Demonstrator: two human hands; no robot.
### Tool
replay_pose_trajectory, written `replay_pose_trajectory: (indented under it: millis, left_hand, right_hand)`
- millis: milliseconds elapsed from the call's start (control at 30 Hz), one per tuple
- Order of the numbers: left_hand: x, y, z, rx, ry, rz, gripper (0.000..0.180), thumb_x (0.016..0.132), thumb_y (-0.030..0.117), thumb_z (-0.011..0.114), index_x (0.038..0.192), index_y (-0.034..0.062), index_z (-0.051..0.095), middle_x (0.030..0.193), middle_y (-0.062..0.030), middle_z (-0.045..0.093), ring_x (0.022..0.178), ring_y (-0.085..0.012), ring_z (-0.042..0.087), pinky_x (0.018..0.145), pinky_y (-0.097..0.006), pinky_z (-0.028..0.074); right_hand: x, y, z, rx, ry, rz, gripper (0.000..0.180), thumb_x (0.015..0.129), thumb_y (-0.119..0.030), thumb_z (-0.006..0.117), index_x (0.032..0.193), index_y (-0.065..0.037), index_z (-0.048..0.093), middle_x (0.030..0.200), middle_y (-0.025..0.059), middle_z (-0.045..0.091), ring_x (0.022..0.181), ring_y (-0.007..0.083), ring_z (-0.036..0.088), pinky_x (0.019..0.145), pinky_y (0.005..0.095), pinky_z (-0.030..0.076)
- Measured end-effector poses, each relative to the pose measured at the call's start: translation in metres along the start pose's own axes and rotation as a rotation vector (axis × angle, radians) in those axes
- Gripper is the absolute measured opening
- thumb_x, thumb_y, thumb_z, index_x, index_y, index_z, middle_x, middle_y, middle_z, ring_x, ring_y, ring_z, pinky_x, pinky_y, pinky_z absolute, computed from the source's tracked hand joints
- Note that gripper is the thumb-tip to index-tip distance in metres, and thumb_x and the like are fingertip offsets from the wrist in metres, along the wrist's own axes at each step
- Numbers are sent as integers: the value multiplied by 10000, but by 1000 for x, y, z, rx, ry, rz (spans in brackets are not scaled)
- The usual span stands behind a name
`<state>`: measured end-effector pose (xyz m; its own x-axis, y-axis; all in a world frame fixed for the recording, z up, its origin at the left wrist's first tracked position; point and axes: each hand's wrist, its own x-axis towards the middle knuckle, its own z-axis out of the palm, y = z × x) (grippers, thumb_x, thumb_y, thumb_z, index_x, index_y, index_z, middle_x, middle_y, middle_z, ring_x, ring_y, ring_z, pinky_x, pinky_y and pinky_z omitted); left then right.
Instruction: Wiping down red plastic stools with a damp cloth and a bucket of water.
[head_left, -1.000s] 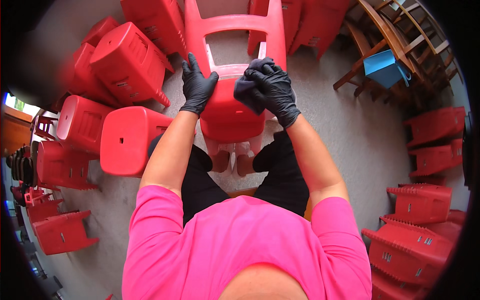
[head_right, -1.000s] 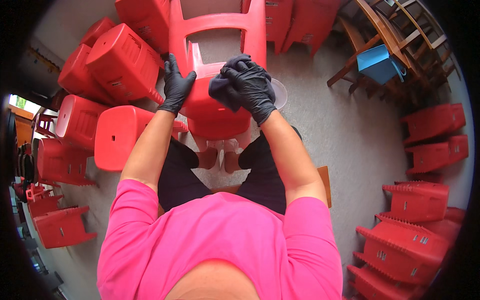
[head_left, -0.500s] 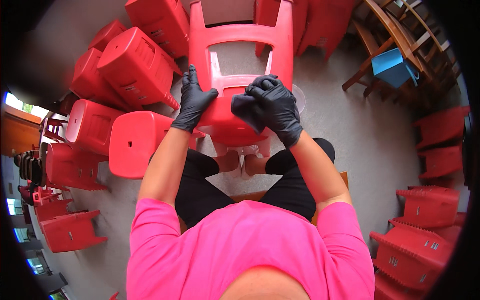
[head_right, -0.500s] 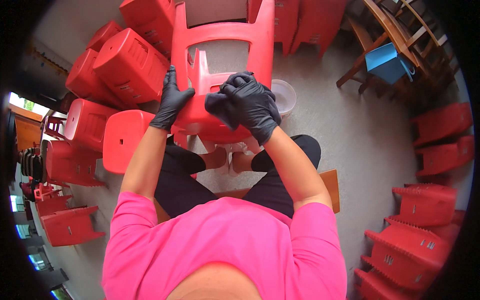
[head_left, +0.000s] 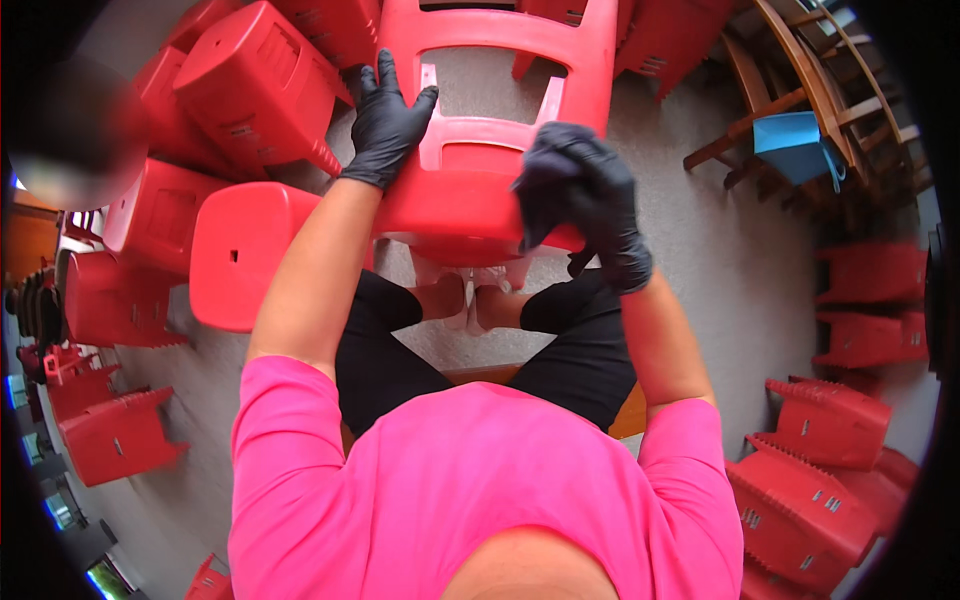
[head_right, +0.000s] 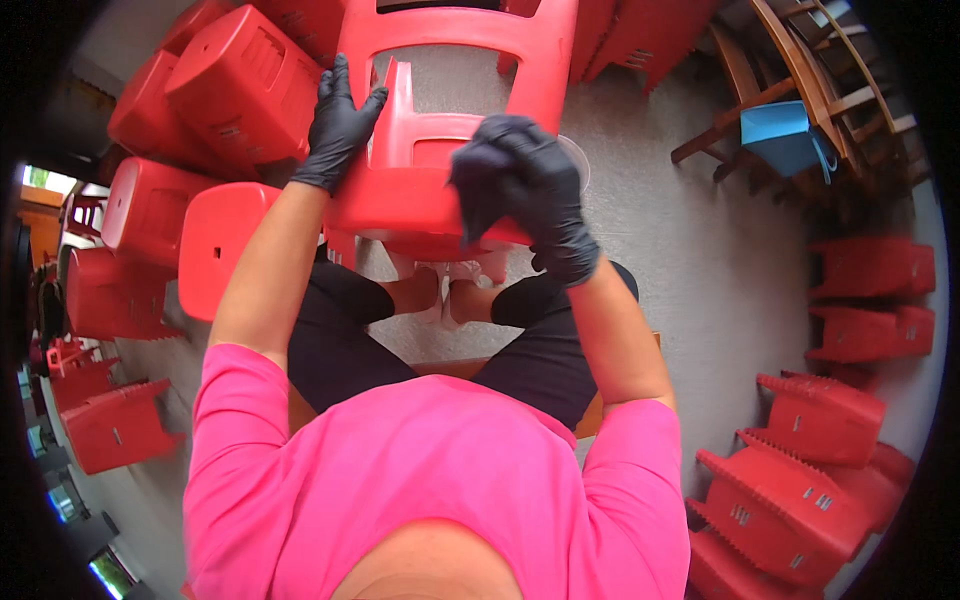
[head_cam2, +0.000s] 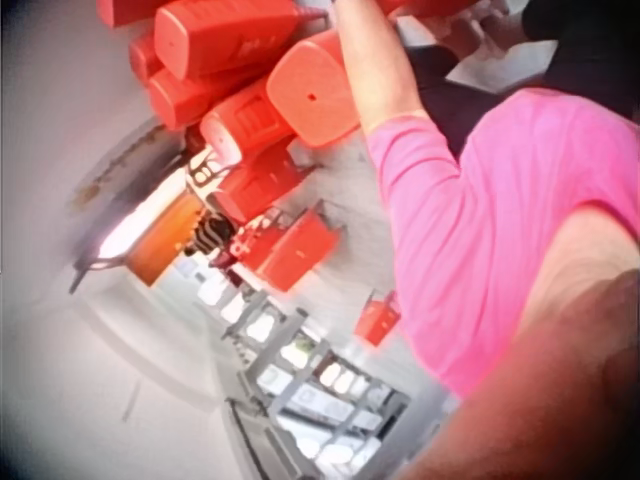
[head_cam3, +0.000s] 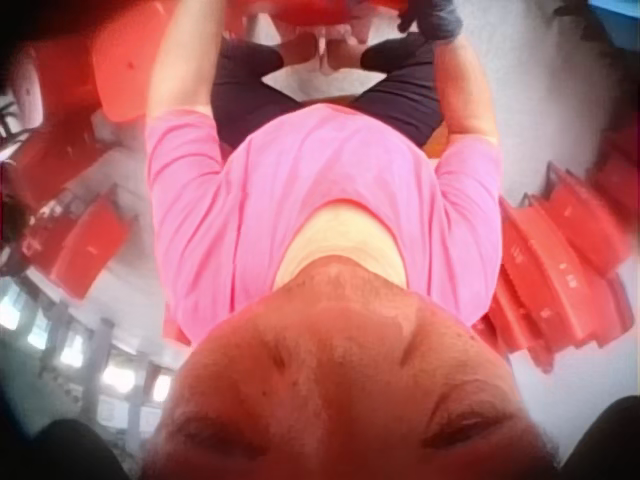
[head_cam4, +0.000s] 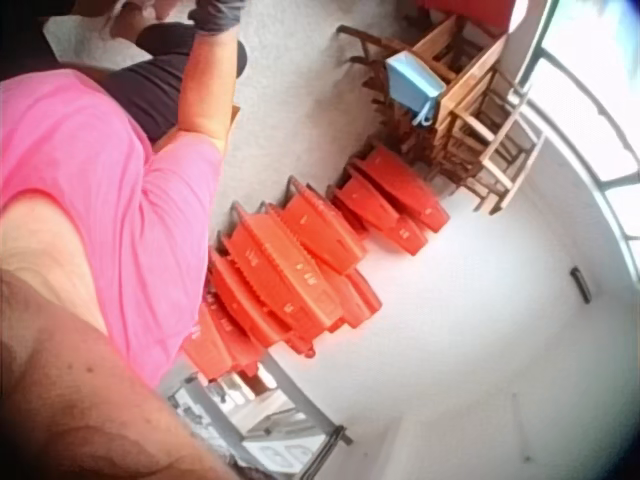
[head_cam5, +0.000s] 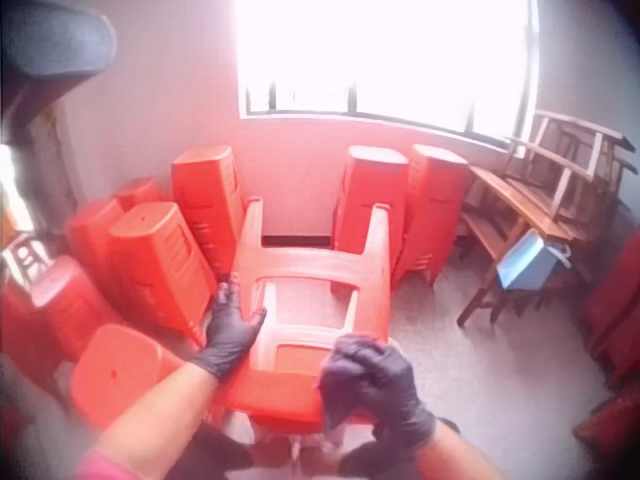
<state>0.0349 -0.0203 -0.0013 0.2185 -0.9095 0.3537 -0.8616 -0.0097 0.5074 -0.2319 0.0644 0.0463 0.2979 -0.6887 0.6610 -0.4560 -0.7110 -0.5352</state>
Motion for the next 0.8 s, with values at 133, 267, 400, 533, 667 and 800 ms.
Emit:
replay_pose_trajectory:
  millis: [133, 267, 400, 533, 667, 800]
  left_hand:
    - [-3, -2, -3, 36, 23, -17, 918, 803, 531, 578, 1493, 108, 146, 1462, -315, 230, 1300, -460, 354, 993, -490, 402]
    - [-6, 10, 1, 48, 32, -55, 918, 802, 519, 566, 1496, 106, 129, 1470, -292, 235, 1264, -458, 398, 967, -496, 423]
    - [-7, 18, -3, 60, 35, -87, 892, 808, 494, 556, 1489, 95, 140, 1467, -284, 245, 1259, -441, 408, 934, -497, 446]
    - [-7, 25, -4, 53, -42, -137, 910, 826, 520, 546, 1503, 124, 85, 1475, -299, 217, 1310, -464, 340, 1004, -493, 388]
    - [-7, 19, -4, 31, 1, -109, 904, 826, 513, 548, 1503, 128, 89, 1470, -302, 226, 1296, -468, 359, 985, -496, 405]
    - [-9, 18, -6, 39, -18, -104, 880, 824, 497, 550, 1492, 113, 126, 1444, -319, 254, 1258, -463, 401, 937, -505, 438]
  right_hand:
    - [11, 6, -32, 26, -60, 61, 268, 672, -154, 701, 936, -122, 668, 931, 58, 643, 858, 288, 625, 748, 362, 521]
    - [17, -13, -12, -379, -322, -173, 227, 672, -228, 705, 877, -131, 687, 858, 46, 628, 864, 263, 619, 689, 378, 521]
    - [31, -21, 14, -402, -396, -150, 211, 728, -252, 679, 888, -116, 703, 874, 67, 633, 859, 284, 622, 698, 390, 509]
    - [51, -27, 58, -268, -531, -48, 172, 751, -243, 653, 876, -134, 699, 830, 120, 626, 816, 332, 610, 687, 416, 493]
    - [50, -32, 55, -335, -612, -104, 194, 757, -263, 649, 911, -152, 693, 833, 107, 622, 780, 322, 604, 672, 420, 490]
    - [23, -24, 3, -399, -464, -163, 255, 795, -352, 649, 962, -164, 690, 933, 64, 669, 765, 250, 630, 574, 418, 483]
